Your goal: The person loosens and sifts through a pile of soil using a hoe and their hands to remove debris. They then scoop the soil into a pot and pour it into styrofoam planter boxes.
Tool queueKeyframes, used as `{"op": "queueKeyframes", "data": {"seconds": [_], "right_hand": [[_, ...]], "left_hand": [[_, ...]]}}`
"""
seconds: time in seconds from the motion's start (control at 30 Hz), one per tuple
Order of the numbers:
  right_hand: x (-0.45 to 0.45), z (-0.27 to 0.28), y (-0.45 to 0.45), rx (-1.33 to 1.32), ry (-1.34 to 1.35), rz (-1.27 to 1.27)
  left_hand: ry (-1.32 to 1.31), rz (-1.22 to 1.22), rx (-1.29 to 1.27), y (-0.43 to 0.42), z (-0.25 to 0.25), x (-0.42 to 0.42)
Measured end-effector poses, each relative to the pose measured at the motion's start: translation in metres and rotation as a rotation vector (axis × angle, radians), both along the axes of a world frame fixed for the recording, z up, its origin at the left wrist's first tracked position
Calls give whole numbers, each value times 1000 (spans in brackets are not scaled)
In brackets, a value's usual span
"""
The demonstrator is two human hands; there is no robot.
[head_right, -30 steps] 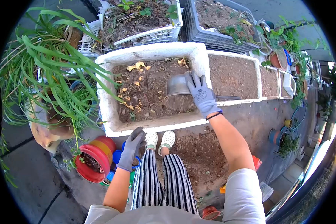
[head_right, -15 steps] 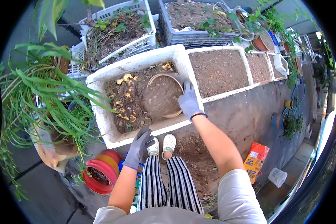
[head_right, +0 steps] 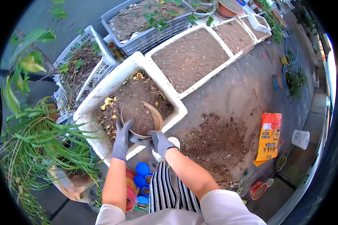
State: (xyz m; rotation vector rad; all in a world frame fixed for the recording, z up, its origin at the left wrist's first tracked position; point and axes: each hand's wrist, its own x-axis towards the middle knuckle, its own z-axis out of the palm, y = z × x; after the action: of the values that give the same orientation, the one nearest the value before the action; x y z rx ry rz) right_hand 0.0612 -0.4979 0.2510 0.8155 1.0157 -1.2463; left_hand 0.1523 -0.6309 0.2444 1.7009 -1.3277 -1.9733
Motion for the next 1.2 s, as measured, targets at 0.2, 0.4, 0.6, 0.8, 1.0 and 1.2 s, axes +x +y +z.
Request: {"op": "queueKeyframes", "data": {"seconds": [0.2,0.4,0.6,0.8,1.0,1.2], "right_hand": [[11,-16,5,-165,-429,-339],[7,7,5,-207,-247,-355],[-7,-29,-23,-169,-82,-191],[-49,-31,-57,-151,105,-21],[-57,-36,-61,-107,619,444],[-105,-26,-113,-67,787,635]], "left_hand": [[-280,-435,-296,-25,13,-48],[-325,-482,-242,-26,7,-56],[-143,-266,130,-56,19,-57],[85,-150,198,-88,0,-66],[-37,148,623,-76,-31,-50],[126,157,583,-111,-34,-79]]}}
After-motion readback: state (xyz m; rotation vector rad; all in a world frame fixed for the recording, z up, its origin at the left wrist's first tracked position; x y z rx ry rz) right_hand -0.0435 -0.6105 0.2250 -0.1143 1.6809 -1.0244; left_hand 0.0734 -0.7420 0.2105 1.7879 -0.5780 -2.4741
